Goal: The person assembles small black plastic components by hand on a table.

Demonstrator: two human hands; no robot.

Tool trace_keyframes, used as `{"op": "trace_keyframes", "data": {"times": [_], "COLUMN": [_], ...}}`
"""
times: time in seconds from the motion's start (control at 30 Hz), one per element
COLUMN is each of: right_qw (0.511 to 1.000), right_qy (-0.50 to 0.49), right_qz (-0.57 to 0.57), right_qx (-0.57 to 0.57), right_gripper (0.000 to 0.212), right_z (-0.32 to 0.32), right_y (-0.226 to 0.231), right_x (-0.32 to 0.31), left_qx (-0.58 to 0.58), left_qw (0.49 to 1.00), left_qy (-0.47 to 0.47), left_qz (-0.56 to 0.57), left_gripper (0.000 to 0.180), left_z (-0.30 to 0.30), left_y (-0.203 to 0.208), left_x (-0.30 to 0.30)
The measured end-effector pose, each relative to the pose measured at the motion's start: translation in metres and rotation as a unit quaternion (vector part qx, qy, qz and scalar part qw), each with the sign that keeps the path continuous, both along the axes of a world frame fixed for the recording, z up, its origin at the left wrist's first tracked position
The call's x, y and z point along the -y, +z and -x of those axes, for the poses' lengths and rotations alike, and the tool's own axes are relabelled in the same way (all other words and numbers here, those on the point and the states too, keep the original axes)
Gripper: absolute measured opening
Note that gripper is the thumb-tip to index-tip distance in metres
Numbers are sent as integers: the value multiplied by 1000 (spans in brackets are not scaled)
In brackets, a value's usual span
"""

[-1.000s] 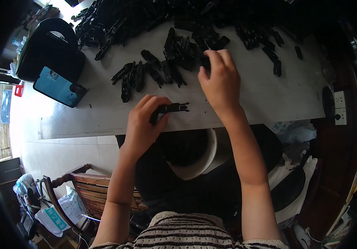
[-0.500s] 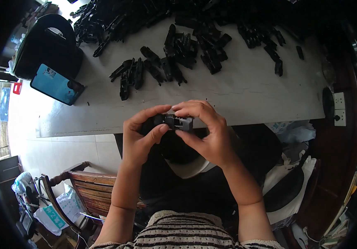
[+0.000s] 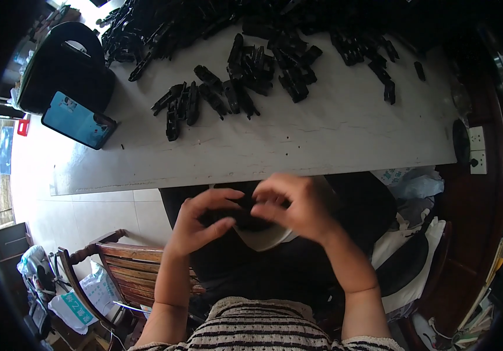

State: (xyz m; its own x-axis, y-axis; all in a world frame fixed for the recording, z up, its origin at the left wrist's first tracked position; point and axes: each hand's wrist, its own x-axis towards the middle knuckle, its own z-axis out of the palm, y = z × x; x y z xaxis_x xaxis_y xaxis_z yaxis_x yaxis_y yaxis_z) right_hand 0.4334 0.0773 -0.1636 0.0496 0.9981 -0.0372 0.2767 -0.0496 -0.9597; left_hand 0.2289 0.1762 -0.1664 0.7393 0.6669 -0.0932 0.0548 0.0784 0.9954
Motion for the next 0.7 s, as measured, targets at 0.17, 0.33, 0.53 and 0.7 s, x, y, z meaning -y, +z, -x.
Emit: {"op": "trace_keyframes", "data": {"times": [0.17,0.33,0.53,0.7], "right_qw": [906,842,822,805], "right_qy": [-237,-133,-85,-59], "right_qz": [-152,-167,-151,-131], "right_qx": [317,495,542,576], "right_gripper": [16,30,34,23], "right_z": [-60,-88,-96,-107], "right_y": [10,3,1,10], "right_x": [-57,-83,-73,-78], "left_qx": [-141,-277,-273,-142], "left_qw": [846,692,706,836], "left_qy": [36,119,49,30], "left_qz": [-513,-656,-652,-530], "left_gripper": [34,34,30,29], "left_z": [-30,-66,-59,-53], "left_y": [15,1,-1,10], "left_x": [-45,-94,-85,-63]}}
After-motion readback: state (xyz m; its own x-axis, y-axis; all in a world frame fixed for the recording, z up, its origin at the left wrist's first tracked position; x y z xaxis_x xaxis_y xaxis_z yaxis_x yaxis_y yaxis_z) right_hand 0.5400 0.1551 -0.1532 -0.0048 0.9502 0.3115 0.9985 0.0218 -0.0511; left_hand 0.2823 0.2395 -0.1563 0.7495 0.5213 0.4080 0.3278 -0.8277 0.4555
